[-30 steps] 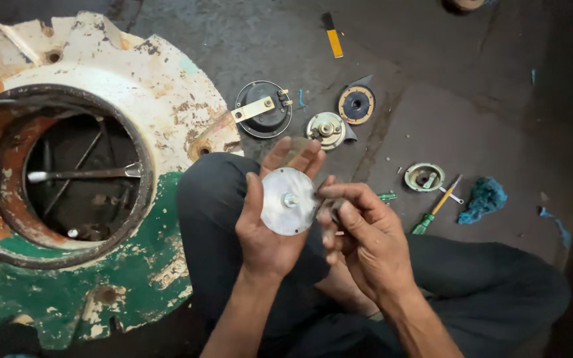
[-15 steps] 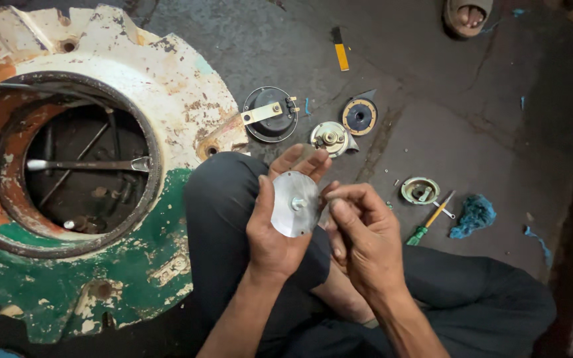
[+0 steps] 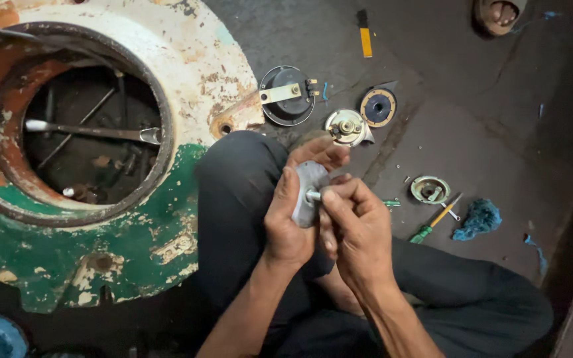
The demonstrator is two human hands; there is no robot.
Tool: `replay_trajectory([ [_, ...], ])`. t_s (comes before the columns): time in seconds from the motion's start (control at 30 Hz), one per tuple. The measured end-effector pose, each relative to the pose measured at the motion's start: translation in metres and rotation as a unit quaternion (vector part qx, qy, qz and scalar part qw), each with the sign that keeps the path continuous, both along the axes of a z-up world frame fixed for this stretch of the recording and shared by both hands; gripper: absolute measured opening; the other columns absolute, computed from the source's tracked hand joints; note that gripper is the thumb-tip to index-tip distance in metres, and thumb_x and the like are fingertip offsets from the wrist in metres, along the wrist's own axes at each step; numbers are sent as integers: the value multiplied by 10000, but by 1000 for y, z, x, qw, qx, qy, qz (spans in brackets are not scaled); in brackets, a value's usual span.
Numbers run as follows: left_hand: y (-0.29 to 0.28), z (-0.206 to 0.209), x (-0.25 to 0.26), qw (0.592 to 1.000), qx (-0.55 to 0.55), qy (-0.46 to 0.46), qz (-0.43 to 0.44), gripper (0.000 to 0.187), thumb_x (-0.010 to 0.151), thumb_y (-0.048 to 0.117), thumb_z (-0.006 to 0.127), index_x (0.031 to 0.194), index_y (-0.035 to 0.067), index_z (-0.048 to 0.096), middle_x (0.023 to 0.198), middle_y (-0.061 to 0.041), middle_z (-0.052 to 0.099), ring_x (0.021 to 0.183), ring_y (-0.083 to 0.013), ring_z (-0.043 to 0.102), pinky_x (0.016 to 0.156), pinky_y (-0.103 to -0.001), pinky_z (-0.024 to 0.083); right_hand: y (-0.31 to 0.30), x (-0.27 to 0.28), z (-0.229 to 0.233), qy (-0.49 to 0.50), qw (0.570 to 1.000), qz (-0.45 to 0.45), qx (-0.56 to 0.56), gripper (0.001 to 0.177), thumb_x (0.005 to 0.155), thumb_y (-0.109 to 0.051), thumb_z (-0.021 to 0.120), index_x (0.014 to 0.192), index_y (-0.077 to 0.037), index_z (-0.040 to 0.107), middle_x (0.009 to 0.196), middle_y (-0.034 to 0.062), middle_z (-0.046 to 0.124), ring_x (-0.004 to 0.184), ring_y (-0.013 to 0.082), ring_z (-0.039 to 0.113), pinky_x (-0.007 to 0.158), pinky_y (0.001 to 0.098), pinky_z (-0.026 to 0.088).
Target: The person sits on the floor and uses a green screwdriver to adjust internal components of a small cylindrical metal part. They then wipe the part with a blue cloth, handle a small metal pin, and reassemble the components.
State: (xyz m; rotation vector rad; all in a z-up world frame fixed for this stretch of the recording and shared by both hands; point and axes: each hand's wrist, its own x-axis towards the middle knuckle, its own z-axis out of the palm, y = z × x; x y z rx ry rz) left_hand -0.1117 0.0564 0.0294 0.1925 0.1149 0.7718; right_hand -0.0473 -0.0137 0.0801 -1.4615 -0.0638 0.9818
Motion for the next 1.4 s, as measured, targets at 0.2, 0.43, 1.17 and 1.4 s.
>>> replay_trajectory([
  [0.2, -4, -5, -1, 1000, -6, 9, 3, 646, 1130, 505, 443, 1524, -8, 461, 1373, -145, 583, 1277, -239, 545, 1124, -365, 460, 4, -3, -1, -30, 1000, -9, -5, 154, 970, -114, 672, 872, -21, 598, 638, 48, 588, 406, 85, 466, 345, 222, 327],
  [0.43, -5, -6, -3, 1000, -3, 19, -13, 677, 1121, 527, 434, 1522, -17, 471, 1368, -144, 584, 1310, -233, 522, 1142, -368, 446, -2, -12, -4, -55, 998, -21, 12, 149, 989, -107, 667, 893, -9, 608, 652, 50, 592, 425, 85, 478, 356, 219, 345],
  [1.17, 0, -11, -1, 999, -35, -11, -26, 686, 1148, 551, 376, 1571, 15, 447, 1392, -157, 562, 1232, -231, 520, 870, -278, 514, 6, -8, -8, -33, 999, -27, 17, 140, 974, -106, 661, 903, -2, 600, 697, 79, 629, 410, 100, 503, 334, 236, 372],
  [1.4, -2, -11, -1, 999, -35, 12, -14, 683, 1136, 550, 375, 1549, 10, 441, 1394, -165, 552, 1278, -220, 524, 834, -255, 527, 7, -7, -7, -61, 998, -18, -2, 147, 977, -96, 662, 887, 0, 596, 685, 82, 627, 413, 105, 511, 335, 241, 379],
])
